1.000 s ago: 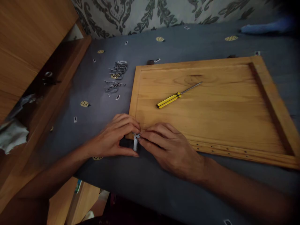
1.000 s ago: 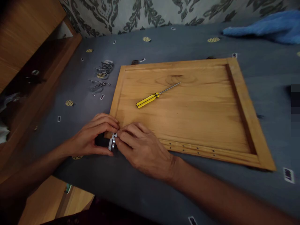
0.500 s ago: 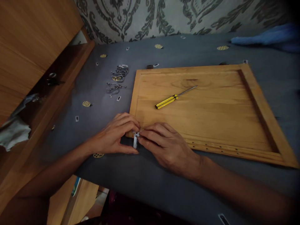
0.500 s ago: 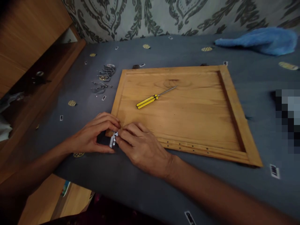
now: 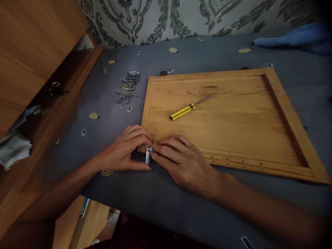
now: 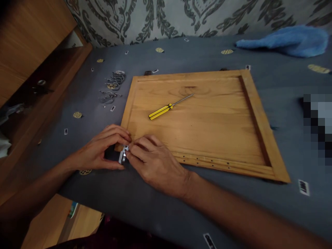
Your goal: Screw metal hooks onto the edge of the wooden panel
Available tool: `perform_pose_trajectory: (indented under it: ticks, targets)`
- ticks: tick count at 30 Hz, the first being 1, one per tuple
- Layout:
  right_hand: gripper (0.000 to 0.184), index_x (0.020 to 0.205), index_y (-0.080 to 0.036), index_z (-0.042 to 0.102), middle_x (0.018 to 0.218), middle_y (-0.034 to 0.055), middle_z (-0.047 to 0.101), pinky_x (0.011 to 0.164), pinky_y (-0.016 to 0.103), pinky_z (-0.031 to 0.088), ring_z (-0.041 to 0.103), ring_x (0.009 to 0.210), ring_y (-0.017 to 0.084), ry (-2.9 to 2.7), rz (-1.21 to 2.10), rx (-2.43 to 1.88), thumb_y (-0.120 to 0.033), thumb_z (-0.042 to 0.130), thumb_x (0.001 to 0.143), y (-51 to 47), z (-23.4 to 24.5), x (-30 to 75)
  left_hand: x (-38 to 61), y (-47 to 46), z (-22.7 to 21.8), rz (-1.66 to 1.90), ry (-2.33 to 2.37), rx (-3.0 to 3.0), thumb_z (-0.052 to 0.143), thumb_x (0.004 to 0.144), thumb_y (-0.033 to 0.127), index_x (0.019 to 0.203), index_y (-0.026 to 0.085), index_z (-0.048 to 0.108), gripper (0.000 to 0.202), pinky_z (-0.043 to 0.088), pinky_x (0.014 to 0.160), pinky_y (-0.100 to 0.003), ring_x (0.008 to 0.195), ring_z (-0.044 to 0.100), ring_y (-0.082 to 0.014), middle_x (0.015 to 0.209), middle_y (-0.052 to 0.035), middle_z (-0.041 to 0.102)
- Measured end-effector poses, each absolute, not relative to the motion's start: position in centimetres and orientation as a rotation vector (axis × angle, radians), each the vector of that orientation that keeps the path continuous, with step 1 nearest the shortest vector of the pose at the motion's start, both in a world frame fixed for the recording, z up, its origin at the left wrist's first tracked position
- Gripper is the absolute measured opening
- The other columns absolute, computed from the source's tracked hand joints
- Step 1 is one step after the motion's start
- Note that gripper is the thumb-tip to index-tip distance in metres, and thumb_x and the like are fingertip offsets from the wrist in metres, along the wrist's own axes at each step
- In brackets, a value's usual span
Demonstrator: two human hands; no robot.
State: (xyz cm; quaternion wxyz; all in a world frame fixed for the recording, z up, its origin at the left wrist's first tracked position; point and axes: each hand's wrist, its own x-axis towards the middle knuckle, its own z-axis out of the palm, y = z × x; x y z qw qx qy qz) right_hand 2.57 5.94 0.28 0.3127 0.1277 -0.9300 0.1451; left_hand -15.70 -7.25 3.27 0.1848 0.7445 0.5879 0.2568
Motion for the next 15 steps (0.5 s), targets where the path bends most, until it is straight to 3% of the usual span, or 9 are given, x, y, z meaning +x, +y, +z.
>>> perform_pose_trajectory:
  ticks: [15]
  targets:
    - [0.033,0.096,-0.016,0.071,0.091,0.0056,0.071,0.080,0.037,0.048,0.058,0.091,0.020,-2.467,0.365,0.315,-0.010,0.038,0.099,5.95,0.27,2.64,-15.73,-7.18,3.50,0.696,1.653,2.091,0.070,0.081,0.050,0.108,0.020,0.054,0.044,0.041,0.096,-0.040,0.112,0.054,-0.0227,0.111,-0.0076,0.062]
